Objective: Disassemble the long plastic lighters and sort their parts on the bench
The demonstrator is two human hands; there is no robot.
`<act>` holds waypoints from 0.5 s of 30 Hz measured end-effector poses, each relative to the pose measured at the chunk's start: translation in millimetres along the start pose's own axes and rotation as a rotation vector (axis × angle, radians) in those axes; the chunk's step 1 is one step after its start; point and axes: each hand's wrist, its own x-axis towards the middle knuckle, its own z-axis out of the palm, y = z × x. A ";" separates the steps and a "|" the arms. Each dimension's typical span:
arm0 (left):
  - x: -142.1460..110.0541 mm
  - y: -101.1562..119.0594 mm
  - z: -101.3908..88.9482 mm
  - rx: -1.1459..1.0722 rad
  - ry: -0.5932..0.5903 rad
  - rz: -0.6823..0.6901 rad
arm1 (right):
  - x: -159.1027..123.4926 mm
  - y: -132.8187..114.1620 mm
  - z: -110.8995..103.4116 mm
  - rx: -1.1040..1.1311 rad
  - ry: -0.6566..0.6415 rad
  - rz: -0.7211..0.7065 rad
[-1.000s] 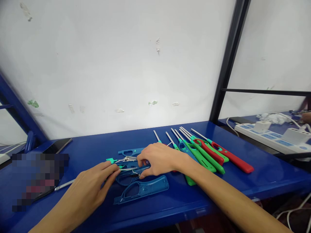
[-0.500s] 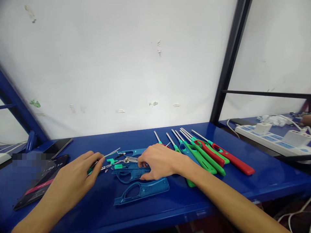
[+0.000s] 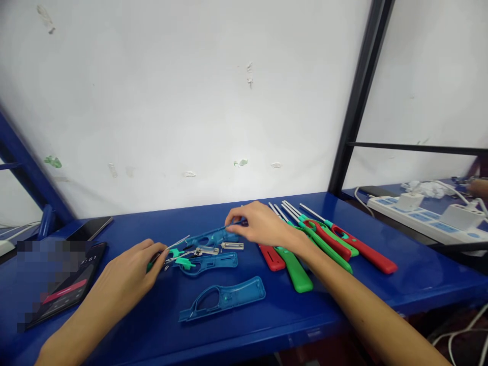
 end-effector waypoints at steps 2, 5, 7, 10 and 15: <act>0.9 1.0 1.5 0.004 -0.016 0.007 | 4.2 11.2 5.1 -0.069 0.103 0.119; 2.0 2.0 3.6 0.010 -0.036 0.024 | 8.3 23.6 19.1 -0.167 0.158 0.234; 2.9 2.0 4.6 0.013 -0.041 0.034 | 9.1 26.3 28.2 -0.199 0.120 0.241; 4.4 0.9 6.0 0.011 -0.035 0.046 | 8.5 24.1 34.4 -0.228 0.063 0.225; 2.5 -1.4 15.7 0.015 0.015 0.053 | 6.3 20.0 28.1 -0.271 0.021 0.217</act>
